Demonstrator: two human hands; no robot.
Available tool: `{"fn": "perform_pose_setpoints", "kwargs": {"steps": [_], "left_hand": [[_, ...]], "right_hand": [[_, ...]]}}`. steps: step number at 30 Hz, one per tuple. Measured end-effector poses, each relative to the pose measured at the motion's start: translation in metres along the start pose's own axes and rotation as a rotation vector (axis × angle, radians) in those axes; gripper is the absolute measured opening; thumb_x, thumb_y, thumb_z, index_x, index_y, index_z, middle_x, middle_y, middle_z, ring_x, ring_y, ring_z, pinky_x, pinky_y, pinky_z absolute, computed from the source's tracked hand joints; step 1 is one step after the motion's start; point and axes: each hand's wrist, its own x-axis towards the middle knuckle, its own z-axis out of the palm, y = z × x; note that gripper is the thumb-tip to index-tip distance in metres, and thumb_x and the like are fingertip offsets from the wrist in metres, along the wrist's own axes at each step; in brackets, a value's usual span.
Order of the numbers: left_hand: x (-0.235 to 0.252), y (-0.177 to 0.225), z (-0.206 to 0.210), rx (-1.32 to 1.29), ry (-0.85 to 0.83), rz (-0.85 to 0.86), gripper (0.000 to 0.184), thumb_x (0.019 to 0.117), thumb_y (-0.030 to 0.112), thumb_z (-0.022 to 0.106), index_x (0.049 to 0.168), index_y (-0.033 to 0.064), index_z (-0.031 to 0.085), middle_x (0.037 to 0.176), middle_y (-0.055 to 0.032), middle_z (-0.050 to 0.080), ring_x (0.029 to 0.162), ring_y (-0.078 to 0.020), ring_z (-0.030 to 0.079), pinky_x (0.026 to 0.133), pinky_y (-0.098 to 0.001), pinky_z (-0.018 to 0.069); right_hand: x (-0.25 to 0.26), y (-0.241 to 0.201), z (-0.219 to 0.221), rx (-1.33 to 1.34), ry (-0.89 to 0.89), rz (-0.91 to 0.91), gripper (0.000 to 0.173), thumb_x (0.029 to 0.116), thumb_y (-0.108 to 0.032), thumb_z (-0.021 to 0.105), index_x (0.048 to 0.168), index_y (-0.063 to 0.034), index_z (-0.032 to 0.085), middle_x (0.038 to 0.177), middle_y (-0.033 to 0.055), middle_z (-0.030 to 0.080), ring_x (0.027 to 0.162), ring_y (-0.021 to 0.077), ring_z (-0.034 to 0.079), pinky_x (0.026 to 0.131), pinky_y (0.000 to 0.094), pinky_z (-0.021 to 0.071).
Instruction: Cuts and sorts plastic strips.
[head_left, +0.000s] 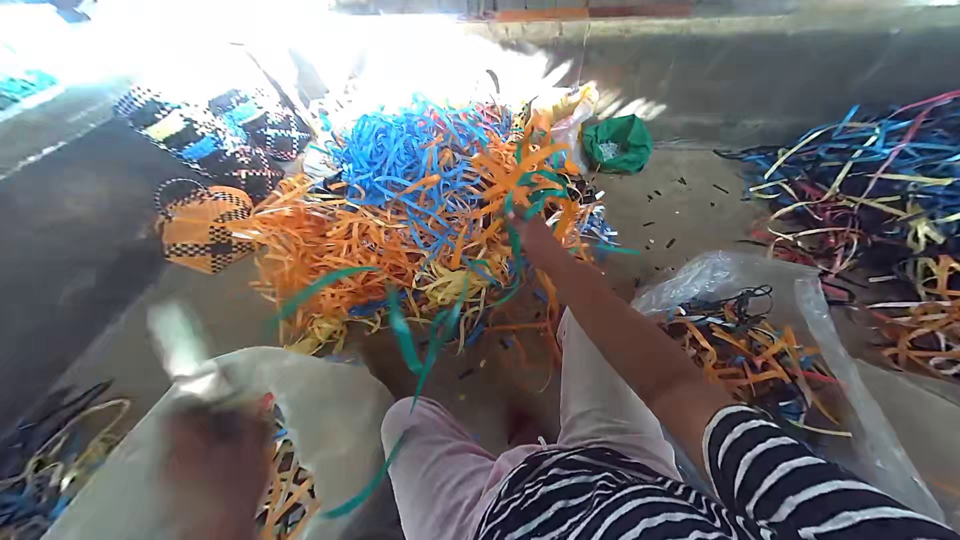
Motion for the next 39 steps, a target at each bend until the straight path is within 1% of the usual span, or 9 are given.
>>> {"fn": "perform_pose_setpoints", "kwargs": {"steps": [5, 10, 14, 17, 22, 25, 31, 35, 39], "left_hand": [[0.044, 0.135, 0.154, -0.275, -0.382, 0.143, 0.046, 0.1033, 0.012, 0.055, 0.145, -0.0033, 0.042, 0.117, -0.0219, 0.068, 0.101, -0.0316, 0.069, 0.090, -0.0530, 0.0560], [0.038, 0.173, 0.230, -0.454, -0.491, 0.009, 0.041, 0.1071, 0.013, 0.049, 0.143, -0.0053, 0.042, 0.117, -0.0257, 0.064, 0.105, -0.0343, 0.066, 0.094, -0.0520, 0.0527], [0.047, 0.139, 0.207, -0.531, -0.564, -0.083, 0.037, 0.1093, 0.015, 0.043, 0.143, 0.0003, 0.045, 0.101, -0.0174, 0.066, 0.077, -0.0230, 0.067, 0.071, -0.0418, 0.0590], [0.078, 0.075, 0.152, -0.741, -0.436, -0.214, 0.030, 0.1104, 0.021, 0.042, 0.136, 0.0082, 0.051, 0.089, -0.0018, 0.061, 0.061, -0.0072, 0.055, 0.054, -0.0249, 0.0503], [0.120, -0.021, 0.049, -1.088, 0.204, -0.369, 0.017, 0.1104, 0.028, 0.037, 0.102, 0.0232, 0.051, 0.074, 0.0112, 0.057, 0.059, -0.0003, 0.055, 0.055, -0.0176, 0.0498], [0.116, -0.021, 0.037, -1.107, 0.497, -0.273, 0.019, 0.1129, 0.028, 0.030, 0.106, 0.0222, 0.047, 0.073, 0.0089, 0.057, 0.058, -0.0038, 0.055, 0.052, -0.0204, 0.0486], [0.100, 0.062, 0.093, -0.653, -0.204, -0.258, 0.031, 0.1099, 0.019, 0.040, 0.140, 0.0105, 0.044, 0.087, 0.0039, 0.057, 0.056, 0.0000, 0.049, 0.049, -0.0170, 0.0432], [0.119, 0.098, 0.094, -0.738, -0.098, -0.077, 0.025, 0.1079, 0.016, 0.045, 0.131, 0.0061, 0.046, 0.088, 0.0053, 0.058, 0.064, -0.0017, 0.058, 0.059, -0.0204, 0.0539], [0.137, 0.100, 0.068, -0.908, 0.084, 0.044, 0.022, 0.1067, 0.016, 0.048, 0.128, 0.0117, 0.044, 0.086, 0.0087, 0.061, 0.063, -0.0040, 0.060, 0.057, -0.0217, 0.0545]], "right_hand": [[-0.061, -0.002, 0.040, -0.014, -0.191, 0.016, 0.040, 0.1111, -0.024, 0.043, 0.148, -0.0114, 0.048, 0.139, 0.0112, 0.060, 0.111, 0.0245, 0.066, 0.088, 0.0454, 0.0588], [-0.081, 0.017, 0.042, 0.211, -0.033, 0.223, 0.037, 0.1127, -0.027, 0.037, 0.134, -0.0018, 0.054, 0.100, 0.0088, 0.063, 0.083, 0.0132, 0.060, 0.077, 0.0316, 0.0530], [-0.058, 0.042, -0.014, 0.428, -0.106, 0.284, 0.048, 0.1140, -0.032, 0.024, 0.143, -0.0034, 0.049, 0.117, 0.0133, 0.071, 0.094, 0.0214, 0.072, 0.084, 0.0387, 0.0596], [-0.028, 0.060, -0.081, 0.514, 0.200, 0.346, 0.030, 0.1117, -0.027, 0.037, 0.120, -0.0067, 0.057, 0.085, 0.0024, 0.067, 0.069, 0.0127, 0.066, 0.067, 0.0307, 0.0587], [-0.013, 0.062, -0.199, 0.429, 0.650, 0.267, 0.029, 0.1125, -0.028, 0.031, 0.122, -0.0129, 0.055, 0.073, -0.0053, 0.051, 0.054, 0.0059, 0.049, 0.053, 0.0239, 0.0480], [-0.018, 0.046, -0.202, 0.489, 0.746, 0.182, 0.025, 0.1128, -0.027, 0.032, 0.116, -0.0158, 0.054, 0.066, -0.0090, 0.041, 0.046, 0.0022, 0.038, 0.044, 0.0185, 0.0380], [-0.027, 0.005, -0.087, 0.309, -0.074, 0.176, 0.043, 0.1128, -0.036, 0.023, 0.113, -0.0119, 0.059, 0.058, -0.0095, 0.043, 0.041, 0.0019, 0.035, 0.039, 0.0177, 0.0340], [-0.034, -0.023, -0.062, 0.047, -0.404, 0.183, 0.050, 0.1127, -0.035, 0.020, 0.105, -0.0077, 0.062, 0.056, -0.0080, 0.045, 0.041, 0.0031, 0.038, 0.040, 0.0196, 0.0379], [-0.028, -0.016, -0.101, -0.159, -0.177, 0.200, 0.044, 0.1124, -0.035, 0.034, 0.099, -0.0062, 0.064, 0.058, -0.0080, 0.044, 0.044, 0.0041, 0.040, 0.044, 0.0222, 0.0416]]}}
